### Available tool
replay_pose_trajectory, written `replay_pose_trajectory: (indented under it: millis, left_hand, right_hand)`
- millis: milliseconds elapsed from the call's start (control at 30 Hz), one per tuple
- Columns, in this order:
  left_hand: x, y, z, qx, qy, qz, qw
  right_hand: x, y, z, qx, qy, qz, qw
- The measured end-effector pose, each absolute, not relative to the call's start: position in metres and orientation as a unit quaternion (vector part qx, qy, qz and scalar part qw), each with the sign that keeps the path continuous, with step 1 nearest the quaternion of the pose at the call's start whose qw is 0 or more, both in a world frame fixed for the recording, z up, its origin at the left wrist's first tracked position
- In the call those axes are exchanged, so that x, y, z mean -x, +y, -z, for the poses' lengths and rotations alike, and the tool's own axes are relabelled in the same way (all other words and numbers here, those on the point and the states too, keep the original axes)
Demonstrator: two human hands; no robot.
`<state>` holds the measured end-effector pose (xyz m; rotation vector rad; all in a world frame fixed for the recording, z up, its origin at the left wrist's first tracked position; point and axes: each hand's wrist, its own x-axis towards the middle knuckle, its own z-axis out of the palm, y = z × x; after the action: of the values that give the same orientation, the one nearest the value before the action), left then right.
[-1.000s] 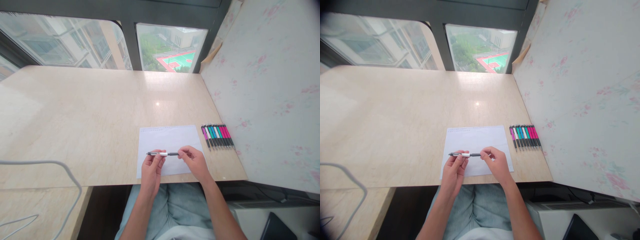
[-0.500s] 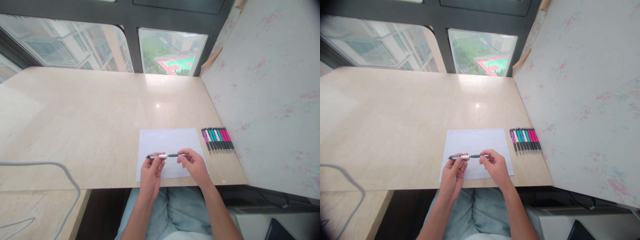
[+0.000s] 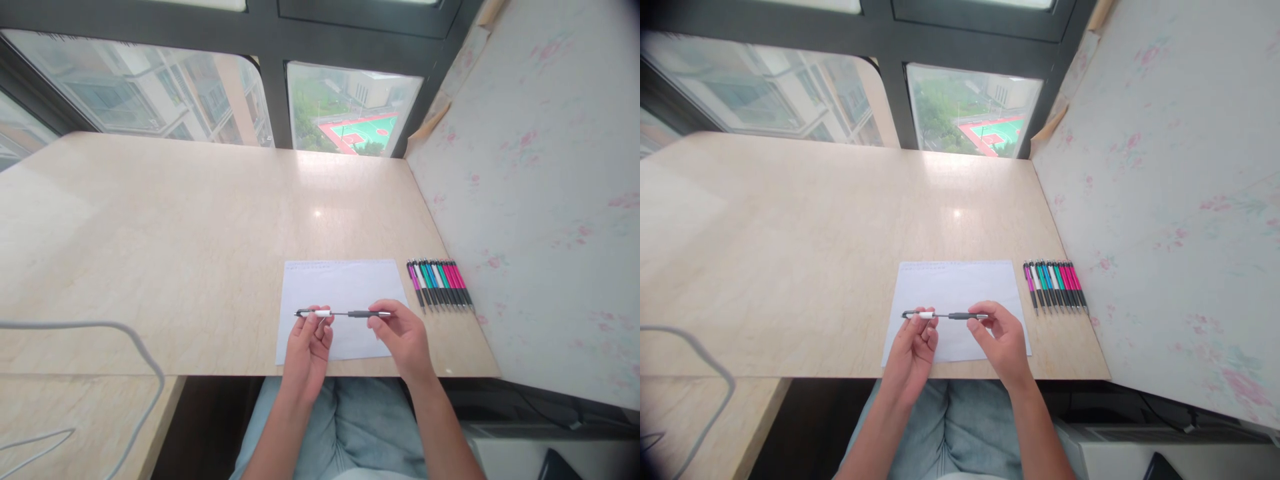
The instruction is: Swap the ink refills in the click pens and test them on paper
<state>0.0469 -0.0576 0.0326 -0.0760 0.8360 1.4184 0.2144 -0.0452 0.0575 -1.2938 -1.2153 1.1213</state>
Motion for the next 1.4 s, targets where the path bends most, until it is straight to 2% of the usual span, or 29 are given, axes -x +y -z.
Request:
replay_pose_trajectory:
  millis: [300, 567, 767, 900, 1200, 1400]
  left_hand:
    - [-0.046, -0.058, -0.042, 0.107, 0.339, -0.629, 0.691]
    - [-0.035, -0.048, -0.043, 0.169, 0.316, -0.628, 0.691]
    - [-0.029, -0.043, -0.041, 0.144, 0.321, -0.641, 0.682]
    - [-0.033, -0.044, -0.041, 0.123, 0.338, -0.636, 0.682]
    - [-0.033, -0.046, -0.040, 0.101, 0.350, -0.632, 0.684]
    - [-0.033, -0.046, -0.040, 0.074, 0.344, -0.638, 0.685]
  right_hand:
    - [-0.215, -0.047, -0.086, 0.523, -0.549, -0.390, 0.522]
    - [-0.220, -0.048, -0.074, 0.534, -0.496, -0.420, 0.541]
    - [-0.228, -0.028, -0.039, 0.615, -0.522, -0.405, 0.430]
    - [-0.229, -0.013, -0.025, 0.686, -0.562, -0.277, 0.371]
    - [-0.216, 0.017, -0.011, 0.720, -0.615, -0.055, 0.315]
    - [-0.209, 0.014, -0.006, 0.740, -0.623, -0.021, 0.254]
